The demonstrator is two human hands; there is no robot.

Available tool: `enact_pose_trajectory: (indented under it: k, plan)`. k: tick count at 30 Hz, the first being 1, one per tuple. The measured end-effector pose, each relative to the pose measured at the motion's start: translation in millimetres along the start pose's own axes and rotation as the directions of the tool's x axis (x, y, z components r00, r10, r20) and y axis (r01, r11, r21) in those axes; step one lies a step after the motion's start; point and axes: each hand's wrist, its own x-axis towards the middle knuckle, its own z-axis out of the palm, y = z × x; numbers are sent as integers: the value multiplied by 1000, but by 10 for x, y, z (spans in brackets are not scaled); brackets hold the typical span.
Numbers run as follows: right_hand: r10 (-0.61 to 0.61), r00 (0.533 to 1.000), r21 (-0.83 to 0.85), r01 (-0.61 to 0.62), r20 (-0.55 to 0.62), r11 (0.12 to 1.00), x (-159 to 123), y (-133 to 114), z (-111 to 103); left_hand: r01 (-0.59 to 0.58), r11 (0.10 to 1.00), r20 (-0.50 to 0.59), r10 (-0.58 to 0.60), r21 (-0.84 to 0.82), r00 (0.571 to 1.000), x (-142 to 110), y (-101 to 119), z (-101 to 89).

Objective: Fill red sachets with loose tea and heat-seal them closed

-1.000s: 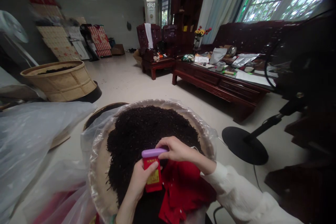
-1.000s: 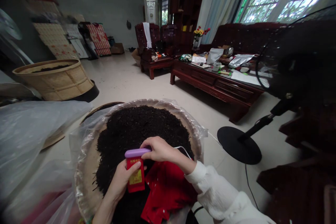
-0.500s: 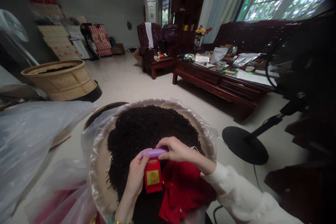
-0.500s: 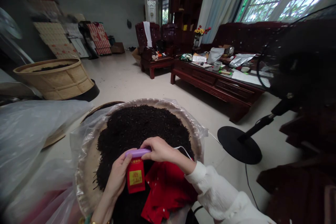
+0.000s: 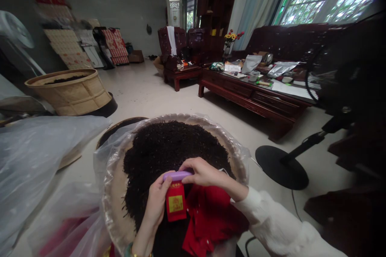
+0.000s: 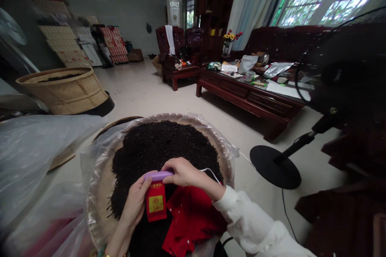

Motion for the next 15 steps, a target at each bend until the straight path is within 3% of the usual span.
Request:
enact_pose_trajectory:
  k: [4,11,15]
  plan:
    - [-9,1000,15,9,-8,1000,-1,29,10,11,1000,-24,-11,7,1000,3,16,8]
    - [-9,998,39,11,-57,999,2,119,38,131,982,39,-138,138,990,24,-68,23]
    - [-4,1000,68,5,-15,998,-10,131,17,108,981,41,-116,160,992,42,-96,33]
